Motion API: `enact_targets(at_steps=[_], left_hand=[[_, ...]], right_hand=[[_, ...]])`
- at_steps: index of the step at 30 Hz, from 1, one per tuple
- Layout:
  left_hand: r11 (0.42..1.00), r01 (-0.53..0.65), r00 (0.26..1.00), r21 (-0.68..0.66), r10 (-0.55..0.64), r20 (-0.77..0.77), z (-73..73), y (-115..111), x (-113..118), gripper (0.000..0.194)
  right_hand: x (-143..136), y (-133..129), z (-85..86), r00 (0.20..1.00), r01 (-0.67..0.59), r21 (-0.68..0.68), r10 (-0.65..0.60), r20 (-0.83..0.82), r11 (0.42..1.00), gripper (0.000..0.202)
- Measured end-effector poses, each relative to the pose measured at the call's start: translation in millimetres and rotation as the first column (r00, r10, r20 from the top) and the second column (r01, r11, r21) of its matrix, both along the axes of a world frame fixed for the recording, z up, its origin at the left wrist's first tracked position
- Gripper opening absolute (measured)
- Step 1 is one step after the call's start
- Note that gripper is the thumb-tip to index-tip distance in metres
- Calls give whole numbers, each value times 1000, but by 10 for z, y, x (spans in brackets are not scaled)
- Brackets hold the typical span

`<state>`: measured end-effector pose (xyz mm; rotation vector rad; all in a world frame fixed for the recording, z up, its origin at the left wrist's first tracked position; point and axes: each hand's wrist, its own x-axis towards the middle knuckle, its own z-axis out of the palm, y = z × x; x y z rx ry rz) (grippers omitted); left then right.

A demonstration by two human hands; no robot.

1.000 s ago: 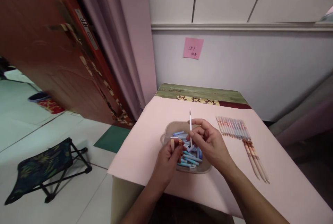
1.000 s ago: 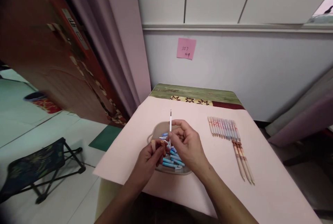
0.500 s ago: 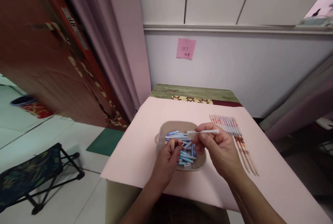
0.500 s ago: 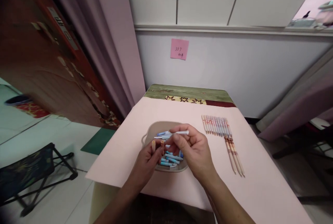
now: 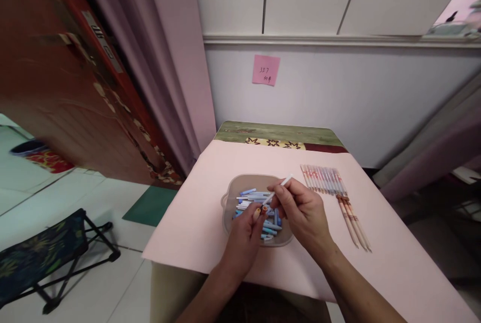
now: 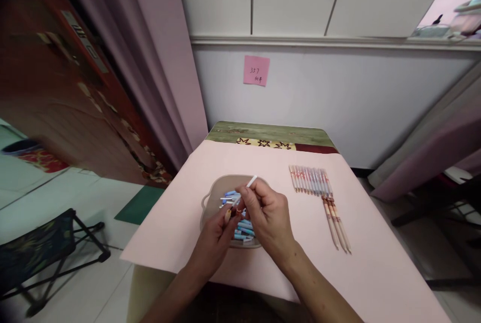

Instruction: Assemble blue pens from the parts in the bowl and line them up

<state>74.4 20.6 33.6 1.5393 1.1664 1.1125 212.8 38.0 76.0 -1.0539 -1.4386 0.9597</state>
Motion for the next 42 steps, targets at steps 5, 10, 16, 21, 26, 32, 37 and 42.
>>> enact_targets(at_steps=[5,10,16,21,26,32,37,42], left_hand=[[1000,-11,997,27,13,-76,-78,-8,9,17],[999,-13,992,46,19,-128,-101,-13,27,18],[999,-8,1000,-42,8,11,-64,-31,-1,19],[983,-8,959,-182,59,278,-108,-13,-7,21],[964,-82,899,-254,182,400,-70,21,-7,25],[942,-159,872,-296,274,405,12,-6,-48,29],[934,-164,865,-318,291,409,49,-18,-49,31],[937,-210,889,-280,303,344,6,19,-141,30]], right_hand=[[10,13,-9,995,-24,48,19,93,999,26],[-12,4,4,986,-50,58,40,162,997,27],[-2,-14,-94,981,-97,-25,100,167,995,29],[89,22,-369,999,15,-168,-21,-36,986,32],[-55,-49,-641,939,-227,-260,140,-314,938,30],[-260,-102,-681,836,-325,-379,75,-544,867,31],[-328,-81,-716,753,-426,-420,56,-656,801,42],[-321,-64,-758,674,-430,-503,-104,-731,750,30]])
